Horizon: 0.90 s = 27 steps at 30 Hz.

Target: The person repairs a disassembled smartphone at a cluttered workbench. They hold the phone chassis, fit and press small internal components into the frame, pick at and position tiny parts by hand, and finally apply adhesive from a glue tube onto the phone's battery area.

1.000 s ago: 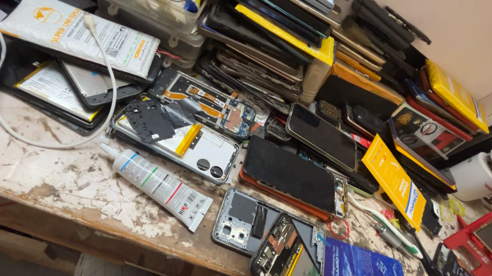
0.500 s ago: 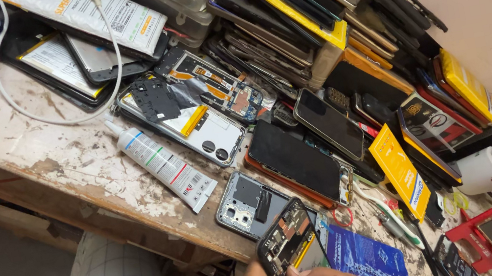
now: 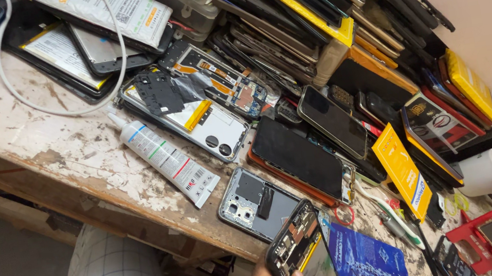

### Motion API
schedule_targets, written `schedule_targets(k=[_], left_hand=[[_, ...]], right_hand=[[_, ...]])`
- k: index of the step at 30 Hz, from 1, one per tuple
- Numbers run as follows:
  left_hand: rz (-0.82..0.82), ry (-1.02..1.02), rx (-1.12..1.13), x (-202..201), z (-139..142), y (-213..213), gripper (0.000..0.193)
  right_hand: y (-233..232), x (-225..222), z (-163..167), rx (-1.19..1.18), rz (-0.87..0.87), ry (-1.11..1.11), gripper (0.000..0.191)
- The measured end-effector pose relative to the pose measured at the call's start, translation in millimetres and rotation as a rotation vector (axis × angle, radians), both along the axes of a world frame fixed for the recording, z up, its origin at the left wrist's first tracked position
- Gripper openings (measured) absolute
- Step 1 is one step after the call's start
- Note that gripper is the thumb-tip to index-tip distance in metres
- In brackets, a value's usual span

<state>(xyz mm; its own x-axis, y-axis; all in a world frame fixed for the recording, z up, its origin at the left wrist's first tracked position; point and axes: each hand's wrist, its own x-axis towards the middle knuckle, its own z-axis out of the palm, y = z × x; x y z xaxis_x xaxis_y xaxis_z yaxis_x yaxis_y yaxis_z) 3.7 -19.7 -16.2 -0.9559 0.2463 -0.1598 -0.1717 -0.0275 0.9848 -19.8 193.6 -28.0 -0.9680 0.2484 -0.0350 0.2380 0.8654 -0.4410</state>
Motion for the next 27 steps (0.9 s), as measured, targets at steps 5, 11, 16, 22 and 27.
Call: schedule_targets(k=[5, 11, 16, 22, 27], left_hand=[[-0.047, -0.018, -0.078, -5, 7, 7, 0.071], [-0.063, -0.043, -0.125, -6, 6, 14, 0.073], [-0.064, -0.049, -0.133, -6, 4, 16, 0.076], [-0.061, -0.052, -0.098, -4, 0, 16, 0.079], [-0.051, -0.039, -0.005, -3, 0, 8, 0.081]], right_hand=[[17, 13, -34, -0.150, -0.118, 0.062, 0.039], [5, 11, 1, -0.073, -0.068, 0.030, 0.037], [-7, 3, 29, 0.213, -0.048, -0.327, 0.034], [2, 14, 28, 0.734, 0.930, 0.646, 0.017], [9, 5, 45, -0.053, 0.298, 0.136, 0.014]])
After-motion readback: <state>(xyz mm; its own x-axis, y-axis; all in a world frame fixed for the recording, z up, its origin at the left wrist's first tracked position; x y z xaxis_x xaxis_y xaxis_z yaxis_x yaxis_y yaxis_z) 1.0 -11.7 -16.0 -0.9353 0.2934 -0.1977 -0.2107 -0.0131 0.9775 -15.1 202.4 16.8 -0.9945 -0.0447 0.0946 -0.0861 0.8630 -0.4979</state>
